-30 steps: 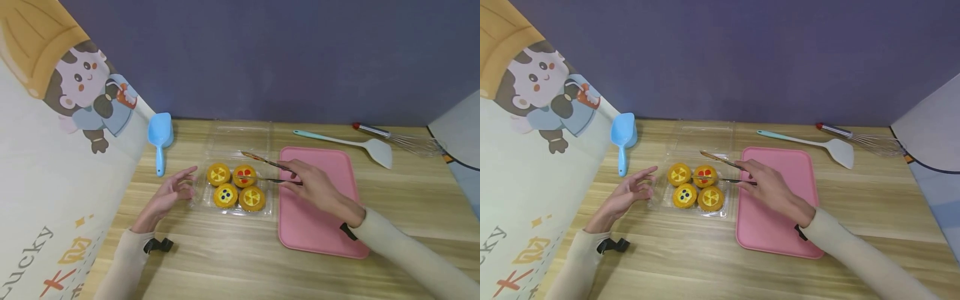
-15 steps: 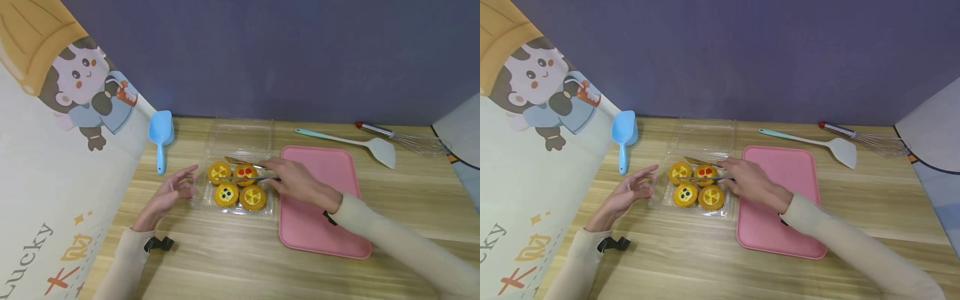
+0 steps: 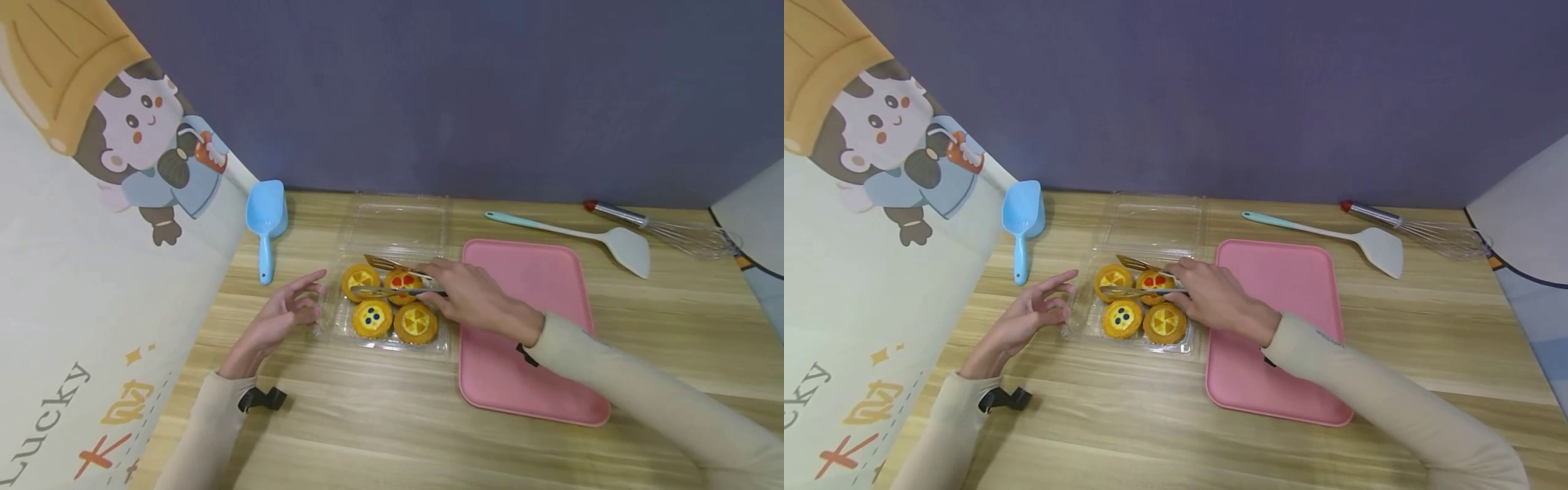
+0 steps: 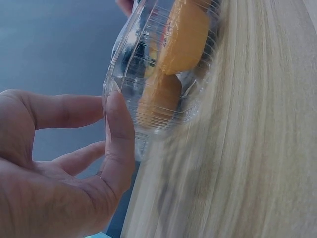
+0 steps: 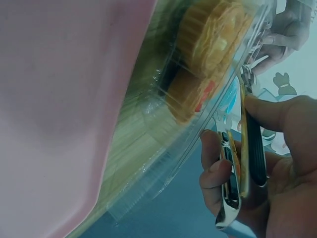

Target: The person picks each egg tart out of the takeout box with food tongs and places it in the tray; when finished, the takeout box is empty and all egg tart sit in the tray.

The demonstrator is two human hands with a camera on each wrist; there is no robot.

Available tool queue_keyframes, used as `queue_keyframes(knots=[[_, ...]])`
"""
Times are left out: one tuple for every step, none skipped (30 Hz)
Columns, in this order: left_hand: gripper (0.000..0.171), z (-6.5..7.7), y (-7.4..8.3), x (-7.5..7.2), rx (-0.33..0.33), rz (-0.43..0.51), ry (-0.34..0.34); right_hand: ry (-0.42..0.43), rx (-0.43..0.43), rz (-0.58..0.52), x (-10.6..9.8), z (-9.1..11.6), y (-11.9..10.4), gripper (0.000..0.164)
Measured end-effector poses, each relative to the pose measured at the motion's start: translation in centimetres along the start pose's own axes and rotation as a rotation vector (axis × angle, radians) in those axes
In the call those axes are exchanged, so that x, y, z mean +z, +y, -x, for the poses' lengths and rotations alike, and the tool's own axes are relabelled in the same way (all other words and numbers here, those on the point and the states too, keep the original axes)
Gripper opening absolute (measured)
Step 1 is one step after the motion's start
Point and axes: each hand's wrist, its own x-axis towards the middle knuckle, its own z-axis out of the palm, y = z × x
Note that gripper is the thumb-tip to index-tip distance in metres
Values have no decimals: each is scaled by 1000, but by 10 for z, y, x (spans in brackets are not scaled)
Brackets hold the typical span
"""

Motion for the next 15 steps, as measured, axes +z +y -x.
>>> queue_keyframes(knots=[[83, 0, 0, 0, -1, 0, 1, 0, -1, -1, 1, -1, 0, 52], [83, 0, 0, 0, -4, -1, 2, 0, -3, -1, 1, -1, -1, 53], [83, 1, 0, 0, -5, -2, 3, 0, -4, 0, 2, -2, -2, 53], [83, 1, 0, 1, -7, -2, 4, 1, -6, 1, 2, -3, -3, 53], [84, 1, 1, 1, -8, -2, 4, 1, -9, 1, 3, -3, -3, 54], [84, 1, 1, 1, -7, -2, 4, 2, -12, 2, 4, -4, -4, 54], [84, 1, 1, 1, -7, -3, 4, 2, -10, 0, 4, -5, -5, 54], [84, 1, 1, 1, -6, -4, 4, 2, -11, 3, 5, -5, -5, 54], [84, 1, 2, 1, -6, -4, 5, 4, -12, 4, 6, -6, -6, 55], [84, 1, 2, 2, -6, -3, 6, 6, -13, 3, 7, -7, -7, 55], [84, 1, 2, 2, -6, -3, 7, 7, -15, 3, 7, -7, -7, 55], [83, 1, 2, 2, -6, -3, 8, 6, -16, 4, 8, -8, -7, 55], [83, 2, 2, 3, -6, -5, 10, 5, -18, 5, 9, -8, -8, 55], [83, 2, 2, 3, -6, -4, 11, 3, -21, 8, 10, -8, -9, 55], [83, 2, 2, 3, -6, -6, 13, 1, -24, 12, 11, -9, -9, 55]])
